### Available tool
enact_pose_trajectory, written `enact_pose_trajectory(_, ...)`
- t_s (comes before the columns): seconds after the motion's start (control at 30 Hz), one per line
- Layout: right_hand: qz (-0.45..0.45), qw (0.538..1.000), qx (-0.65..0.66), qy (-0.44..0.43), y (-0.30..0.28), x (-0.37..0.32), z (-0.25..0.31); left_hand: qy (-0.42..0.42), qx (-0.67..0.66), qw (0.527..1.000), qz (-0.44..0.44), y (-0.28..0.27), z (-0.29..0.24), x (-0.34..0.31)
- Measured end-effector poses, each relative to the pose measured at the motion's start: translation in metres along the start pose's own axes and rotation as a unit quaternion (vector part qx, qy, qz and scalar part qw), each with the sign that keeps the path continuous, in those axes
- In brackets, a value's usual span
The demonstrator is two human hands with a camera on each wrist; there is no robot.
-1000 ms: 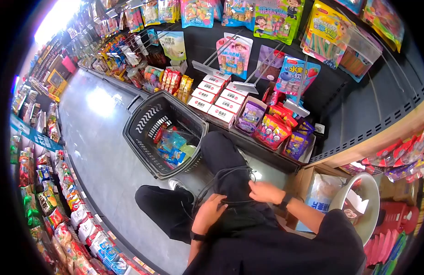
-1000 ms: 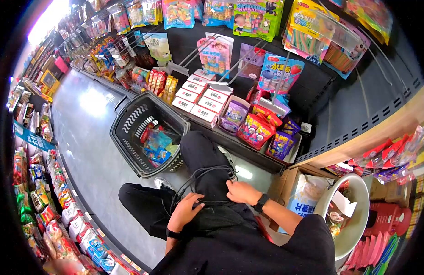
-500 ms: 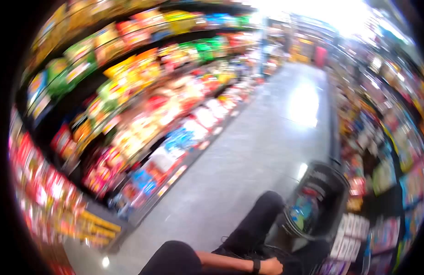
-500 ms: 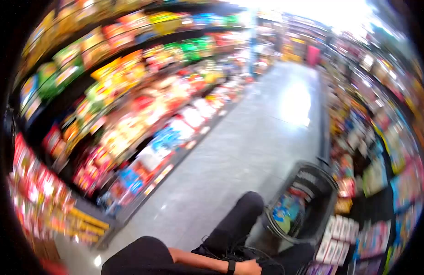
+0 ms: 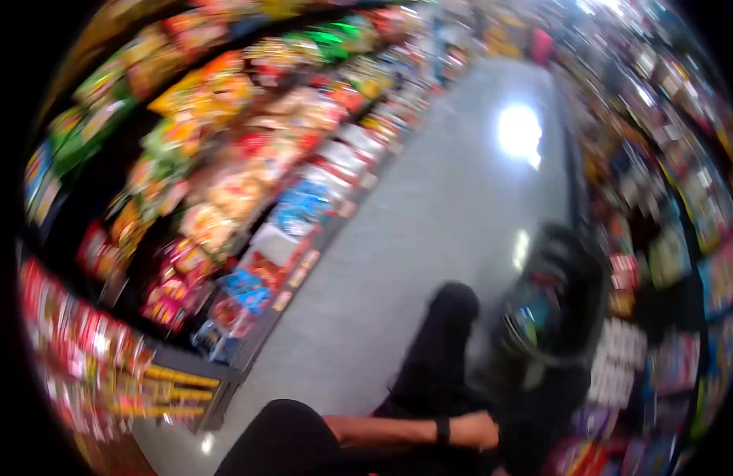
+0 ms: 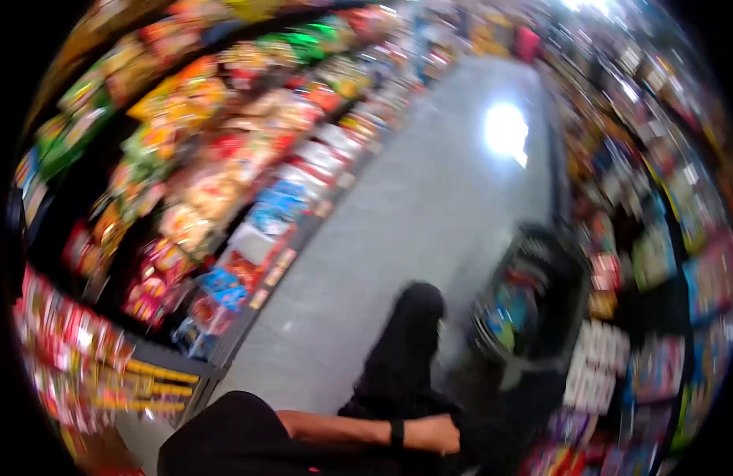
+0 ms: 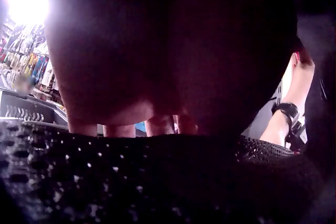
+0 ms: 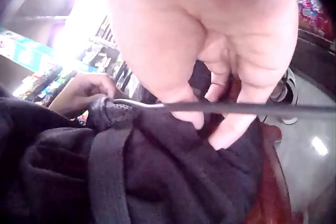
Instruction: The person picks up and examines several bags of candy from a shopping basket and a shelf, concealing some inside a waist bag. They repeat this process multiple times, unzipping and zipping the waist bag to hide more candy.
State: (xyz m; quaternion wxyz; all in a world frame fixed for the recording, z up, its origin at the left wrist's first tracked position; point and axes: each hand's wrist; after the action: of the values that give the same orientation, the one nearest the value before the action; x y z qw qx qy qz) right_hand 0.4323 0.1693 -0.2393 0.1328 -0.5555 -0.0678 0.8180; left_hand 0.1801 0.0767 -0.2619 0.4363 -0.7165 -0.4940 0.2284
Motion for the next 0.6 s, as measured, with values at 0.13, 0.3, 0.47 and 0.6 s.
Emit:
enact_pose_trajectory(0.13, -0.254, 0.95, 0.045, -0.174, 0.033, -0.008, 0.011, 0.063, 0.04, 0.997, 0.007, -0.041, -0.008, -0.021)
enact_pose_trajectory(0.3, -0.212, 0.958, 0.076, -0.178, 0.036, -0.02, 0.037, 0.099, -0.062, 0.993, -0.003, -0.062, 0.006, -0.043)
enact_pose_trajectory(0.47, -0.249, 0.924, 0.143, -0.253, 0.056, -0.009, 0.024, 0.096, -0.071, 0.992, 0.045, -0.066, 0.003, -0.053)
enact_pose_trajectory(0.6, -0.154, 0.951, 0.208, -0.167, 0.061, -0.011, 0.007, 0.09, -0.072, 0.992, 0.045, -0.071, -0.005, -0.055)
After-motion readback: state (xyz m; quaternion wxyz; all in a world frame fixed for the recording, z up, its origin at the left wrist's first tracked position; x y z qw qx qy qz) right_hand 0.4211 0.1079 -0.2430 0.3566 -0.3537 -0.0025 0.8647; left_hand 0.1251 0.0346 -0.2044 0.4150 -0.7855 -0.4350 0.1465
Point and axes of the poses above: each hand's wrist, its own x-axis towards the middle knuckle, its own y-axis out of the palm, z = x × y, and after that the axes turned 15 degrees about y, right-handed
